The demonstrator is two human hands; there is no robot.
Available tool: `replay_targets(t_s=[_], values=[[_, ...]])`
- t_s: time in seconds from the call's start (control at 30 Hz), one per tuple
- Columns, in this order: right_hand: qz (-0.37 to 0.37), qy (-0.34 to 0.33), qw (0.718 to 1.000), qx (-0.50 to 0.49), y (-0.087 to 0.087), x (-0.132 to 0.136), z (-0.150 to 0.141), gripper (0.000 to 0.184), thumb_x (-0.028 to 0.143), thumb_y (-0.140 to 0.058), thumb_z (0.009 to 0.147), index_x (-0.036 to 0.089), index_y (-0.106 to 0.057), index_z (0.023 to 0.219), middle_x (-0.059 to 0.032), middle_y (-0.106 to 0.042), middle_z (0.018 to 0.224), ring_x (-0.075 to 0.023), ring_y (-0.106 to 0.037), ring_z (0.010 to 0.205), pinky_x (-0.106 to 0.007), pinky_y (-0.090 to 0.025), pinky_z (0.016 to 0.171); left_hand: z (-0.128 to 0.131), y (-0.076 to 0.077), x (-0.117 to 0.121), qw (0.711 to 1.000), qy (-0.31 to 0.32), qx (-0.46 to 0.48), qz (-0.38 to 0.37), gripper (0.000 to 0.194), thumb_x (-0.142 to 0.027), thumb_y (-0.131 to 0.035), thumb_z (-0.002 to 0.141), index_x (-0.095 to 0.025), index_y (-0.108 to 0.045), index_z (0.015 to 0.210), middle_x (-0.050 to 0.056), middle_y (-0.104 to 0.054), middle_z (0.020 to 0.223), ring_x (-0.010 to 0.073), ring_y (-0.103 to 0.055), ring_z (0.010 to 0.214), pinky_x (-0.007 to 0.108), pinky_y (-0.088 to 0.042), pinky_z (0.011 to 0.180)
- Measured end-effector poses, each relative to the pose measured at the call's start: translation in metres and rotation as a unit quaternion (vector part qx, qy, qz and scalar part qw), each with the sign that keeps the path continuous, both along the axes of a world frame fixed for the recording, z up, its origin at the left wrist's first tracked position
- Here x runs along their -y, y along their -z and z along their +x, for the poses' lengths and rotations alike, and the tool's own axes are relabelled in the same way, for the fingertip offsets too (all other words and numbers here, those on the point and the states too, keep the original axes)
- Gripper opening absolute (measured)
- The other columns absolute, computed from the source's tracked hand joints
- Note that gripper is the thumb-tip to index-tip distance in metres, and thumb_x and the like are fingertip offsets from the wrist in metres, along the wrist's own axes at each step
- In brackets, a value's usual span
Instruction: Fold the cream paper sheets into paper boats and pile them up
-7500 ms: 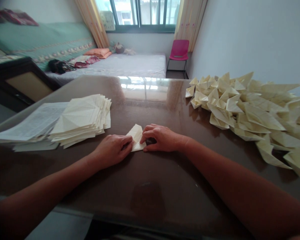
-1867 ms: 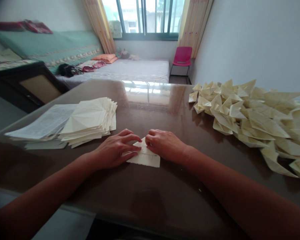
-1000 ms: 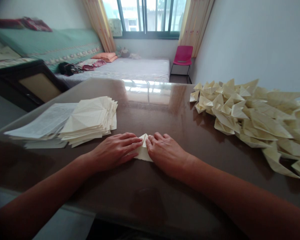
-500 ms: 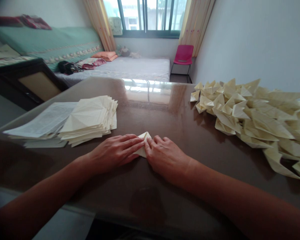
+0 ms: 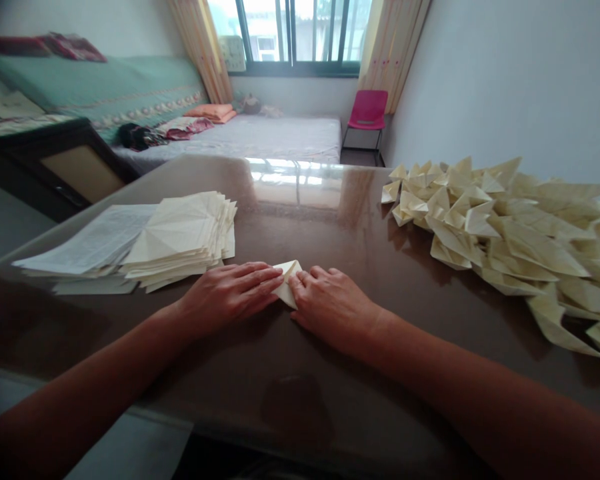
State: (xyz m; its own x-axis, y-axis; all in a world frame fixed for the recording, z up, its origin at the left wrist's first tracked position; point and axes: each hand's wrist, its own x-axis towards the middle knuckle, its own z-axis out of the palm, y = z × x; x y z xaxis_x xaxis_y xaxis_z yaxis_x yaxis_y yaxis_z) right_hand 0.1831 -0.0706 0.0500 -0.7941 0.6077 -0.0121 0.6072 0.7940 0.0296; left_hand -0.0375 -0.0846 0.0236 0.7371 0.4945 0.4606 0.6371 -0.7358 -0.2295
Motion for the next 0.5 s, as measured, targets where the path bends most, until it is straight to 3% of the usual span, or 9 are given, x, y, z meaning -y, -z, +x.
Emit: replay_targets(t_s=[0.3, 0.5], values=[[-0.039, -0.01, 0.999, 0.0, -0.004, -0.013, 0.007, 0.038, 0.046, -0.049, 0.092, 0.017, -0.061, 0.114, -0.0118, -0.066, 0.113, -0.0247, -0.059, 0.102, -0.035, -0.048, 0.083, -0.001, -0.001, -0.003, 1.0, -0.006, 0.006, 0.018, 0.024, -0.03, -0.049, 0.095, -0.019, -0.064, 0.109, 0.004, -0.071, 0.108, 0.0159, -0.066, 0.097, 0.027, -0.053, 0.082], [-0.052, -0.009, 0.999, -0.002, -0.008, -0.013, 0.008, 0.032, 0.036, -0.04, 0.096, 0.02, -0.062, 0.113, -0.0086, -0.068, 0.112, -0.022, -0.06, 0.1, -0.033, -0.047, 0.084, 0.0, -0.001, -0.002, 1.0, -0.004, -0.01, 0.027, 0.021, -0.029, -0.048, 0.095, -0.021, -0.064, 0.106, 0.002, -0.071, 0.107, 0.015, -0.066, 0.097, 0.025, -0.051, 0.08]])
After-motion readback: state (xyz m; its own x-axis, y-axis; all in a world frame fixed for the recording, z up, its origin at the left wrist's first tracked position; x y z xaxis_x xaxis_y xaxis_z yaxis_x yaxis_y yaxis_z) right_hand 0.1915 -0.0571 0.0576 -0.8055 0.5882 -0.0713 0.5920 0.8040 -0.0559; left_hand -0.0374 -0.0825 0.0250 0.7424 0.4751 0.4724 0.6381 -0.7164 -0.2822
